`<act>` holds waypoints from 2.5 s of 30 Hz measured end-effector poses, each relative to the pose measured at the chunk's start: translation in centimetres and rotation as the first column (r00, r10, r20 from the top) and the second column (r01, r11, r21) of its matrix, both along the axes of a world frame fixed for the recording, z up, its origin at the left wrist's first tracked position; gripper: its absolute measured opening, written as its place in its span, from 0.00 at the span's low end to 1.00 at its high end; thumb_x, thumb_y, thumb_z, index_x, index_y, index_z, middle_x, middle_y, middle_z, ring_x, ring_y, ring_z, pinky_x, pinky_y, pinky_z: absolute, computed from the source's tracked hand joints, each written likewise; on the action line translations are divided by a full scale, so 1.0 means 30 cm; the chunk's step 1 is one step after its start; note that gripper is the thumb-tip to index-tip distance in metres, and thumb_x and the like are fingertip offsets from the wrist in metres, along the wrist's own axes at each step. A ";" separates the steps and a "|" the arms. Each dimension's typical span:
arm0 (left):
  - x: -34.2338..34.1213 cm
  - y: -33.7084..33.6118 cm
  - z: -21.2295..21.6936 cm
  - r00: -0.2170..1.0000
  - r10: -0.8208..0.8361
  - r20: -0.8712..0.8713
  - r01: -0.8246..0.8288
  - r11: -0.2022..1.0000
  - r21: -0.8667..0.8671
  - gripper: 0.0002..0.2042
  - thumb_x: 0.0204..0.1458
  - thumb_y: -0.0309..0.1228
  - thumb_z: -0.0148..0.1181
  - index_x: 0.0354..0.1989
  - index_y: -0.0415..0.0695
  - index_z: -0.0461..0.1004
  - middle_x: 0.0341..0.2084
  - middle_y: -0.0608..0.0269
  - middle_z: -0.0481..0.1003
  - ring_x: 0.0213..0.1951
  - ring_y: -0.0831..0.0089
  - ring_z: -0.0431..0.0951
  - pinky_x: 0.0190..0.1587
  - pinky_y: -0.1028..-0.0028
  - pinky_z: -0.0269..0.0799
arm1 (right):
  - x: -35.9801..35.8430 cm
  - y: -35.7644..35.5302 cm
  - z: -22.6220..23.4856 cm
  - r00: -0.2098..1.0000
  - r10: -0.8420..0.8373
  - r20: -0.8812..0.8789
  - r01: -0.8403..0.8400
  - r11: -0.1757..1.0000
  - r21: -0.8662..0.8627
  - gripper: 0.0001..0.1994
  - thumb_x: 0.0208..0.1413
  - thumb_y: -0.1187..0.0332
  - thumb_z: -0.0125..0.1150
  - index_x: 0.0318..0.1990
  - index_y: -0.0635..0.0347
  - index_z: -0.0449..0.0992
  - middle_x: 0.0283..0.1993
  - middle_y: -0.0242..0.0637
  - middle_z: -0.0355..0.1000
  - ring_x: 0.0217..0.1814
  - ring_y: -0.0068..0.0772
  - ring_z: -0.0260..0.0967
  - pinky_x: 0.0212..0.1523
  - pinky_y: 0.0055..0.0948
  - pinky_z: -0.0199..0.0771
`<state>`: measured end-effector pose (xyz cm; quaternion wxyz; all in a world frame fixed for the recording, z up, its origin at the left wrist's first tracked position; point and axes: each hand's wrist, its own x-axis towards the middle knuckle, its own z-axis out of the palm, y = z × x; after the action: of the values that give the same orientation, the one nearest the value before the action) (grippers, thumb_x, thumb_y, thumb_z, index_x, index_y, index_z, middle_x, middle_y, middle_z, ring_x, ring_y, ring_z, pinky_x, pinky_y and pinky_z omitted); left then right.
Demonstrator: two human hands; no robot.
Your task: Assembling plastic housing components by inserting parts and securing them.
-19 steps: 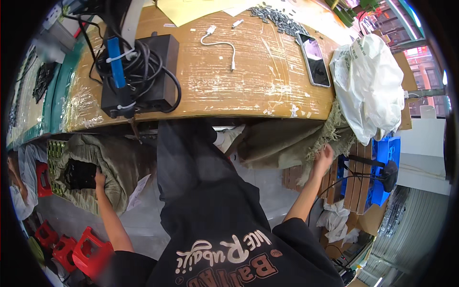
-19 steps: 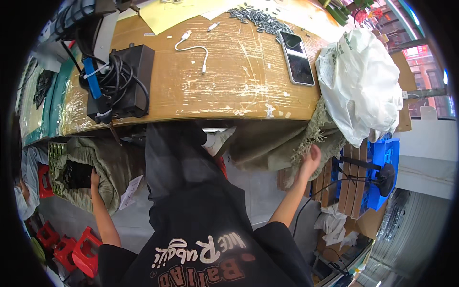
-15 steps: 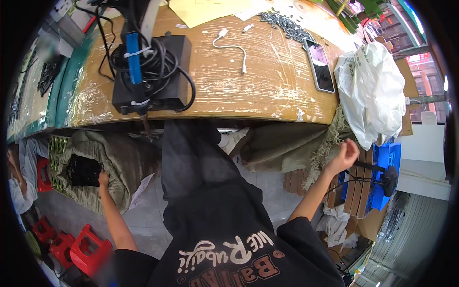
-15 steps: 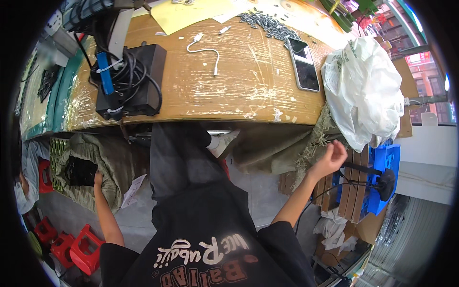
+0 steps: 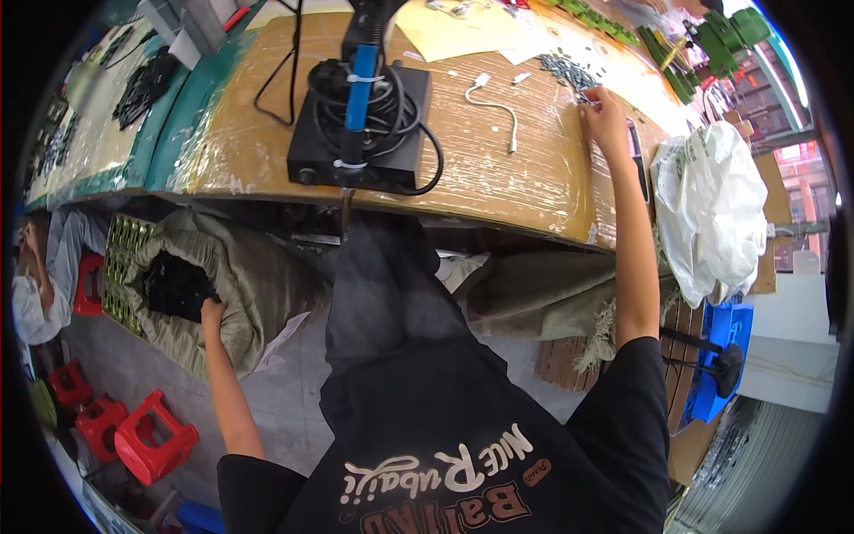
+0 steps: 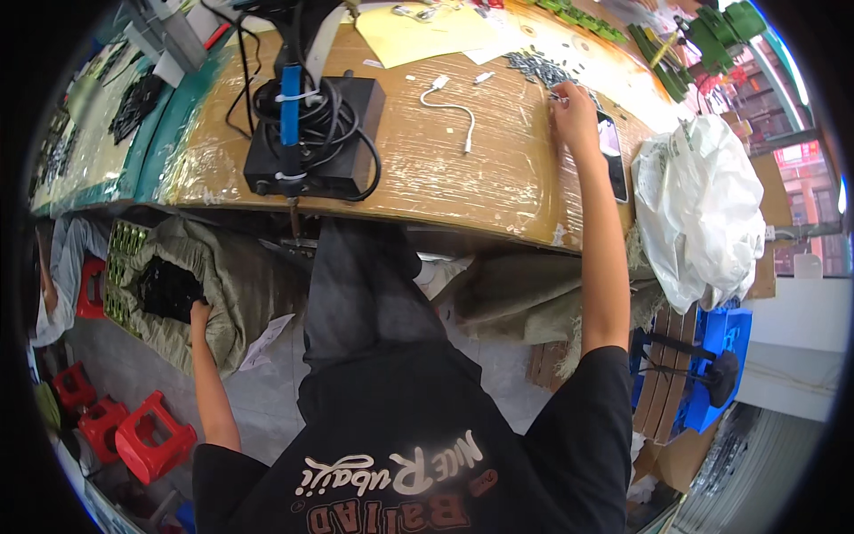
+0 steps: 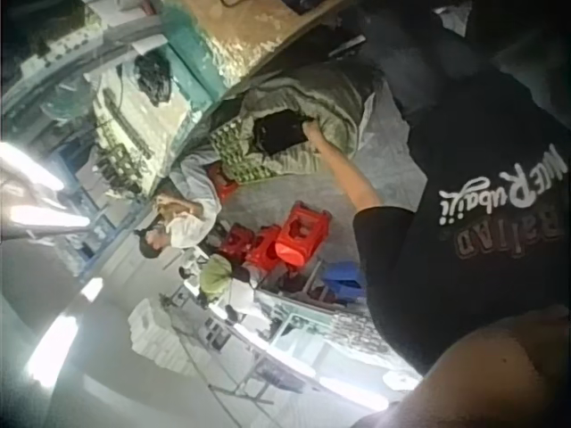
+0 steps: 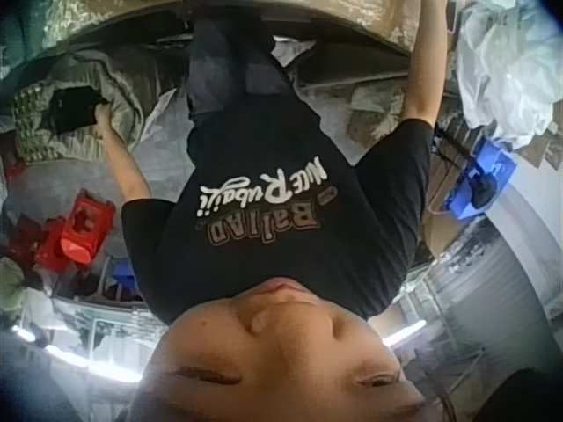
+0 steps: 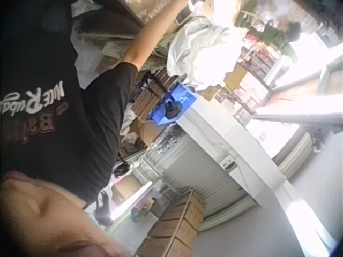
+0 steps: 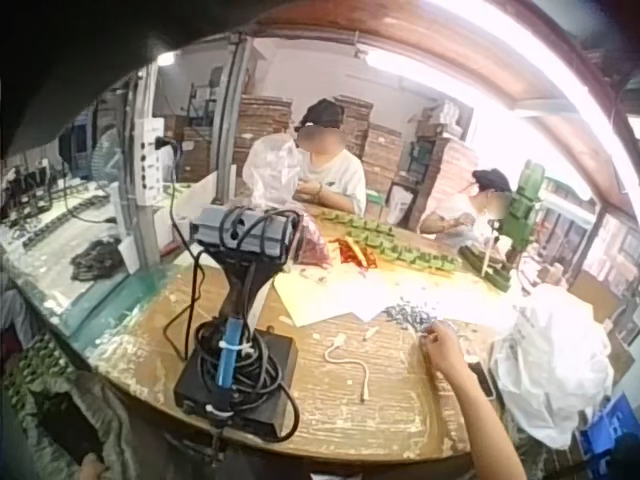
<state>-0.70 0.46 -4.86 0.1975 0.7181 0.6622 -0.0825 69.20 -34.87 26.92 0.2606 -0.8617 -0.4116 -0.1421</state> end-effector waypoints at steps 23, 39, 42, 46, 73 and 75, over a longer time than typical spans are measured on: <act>0.407 -0.545 0.883 -0.174 0.330 0.928 -0.249 0.897 -0.366 0.07 0.50 0.32 0.44 0.35 0.45 0.58 0.22 0.60 0.67 0.17 0.72 0.66 0.18 0.75 0.63 | 0.052 -0.034 0.026 0.977 0.164 0.135 -0.132 0.968 -0.215 0.06 0.52 0.74 0.48 0.38 0.62 0.68 0.32 0.39 0.67 0.34 0.33 0.66 0.34 0.26 0.65; 0.821 -1.005 1.014 0.242 0.885 0.398 0.907 -0.061 -0.417 0.33 0.47 0.46 0.43 0.55 0.32 0.48 0.15 0.60 0.63 0.13 0.77 0.65 0.16 0.81 0.66 | -0.908 -0.143 0.027 0.272 0.715 -0.644 0.008 0.667 0.745 0.06 0.45 0.82 0.49 0.32 0.65 0.67 0.32 0.47 0.70 0.37 0.37 0.69 0.44 0.33 0.68; 0.841 -1.004 1.023 0.340 0.821 0.458 0.899 -0.140 -0.416 0.32 0.48 0.45 0.41 0.56 0.32 0.48 0.13 0.63 0.62 0.11 0.78 0.64 0.15 0.82 0.65 | -0.969 -0.148 -0.006 -0.075 0.777 -0.625 0.060 0.629 0.775 0.06 0.42 0.82 0.51 0.30 0.65 0.68 0.37 0.46 0.68 0.41 0.35 0.66 0.45 0.29 0.66; 0.845 -0.999 1.010 0.410 0.810 0.418 0.858 -0.187 -0.479 0.30 0.49 0.43 0.41 0.56 0.33 0.49 0.13 0.65 0.61 0.10 0.80 0.63 0.13 0.84 0.63 | -0.983 -0.169 -0.032 -0.204 0.709 -0.675 0.074 0.698 0.712 0.06 0.41 0.83 0.52 0.29 0.66 0.68 0.39 0.43 0.64 0.36 0.25 0.64 0.37 0.22 0.67; 0.837 -0.961 0.995 0.571 0.578 0.583 0.767 -0.123 -0.630 0.23 0.55 0.35 0.37 0.56 0.35 0.48 0.12 0.70 0.60 0.10 0.82 0.62 0.14 0.85 0.61 | -0.979 -0.180 -0.043 -0.038 0.568 -0.822 -0.085 0.818 0.569 0.03 0.43 0.79 0.53 0.27 0.66 0.66 0.33 0.41 0.62 0.34 0.34 0.69 0.38 0.32 0.73; 0.836 -0.957 0.991 0.573 0.548 0.609 0.775 -0.120 -0.621 0.24 0.55 0.36 0.36 0.56 0.34 0.47 0.12 0.70 0.60 0.10 0.83 0.62 0.14 0.85 0.61 | -0.979 -0.179 -0.046 -0.033 0.565 -0.825 -0.087 0.820 0.565 0.03 0.43 0.79 0.53 0.27 0.66 0.66 0.34 0.41 0.62 0.34 0.34 0.69 0.38 0.33 0.73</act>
<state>24.37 -28.26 24.88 0.9142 0.3194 0.0918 -0.2320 39.82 -40.25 25.52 0.6403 -0.5300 -0.2840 0.4779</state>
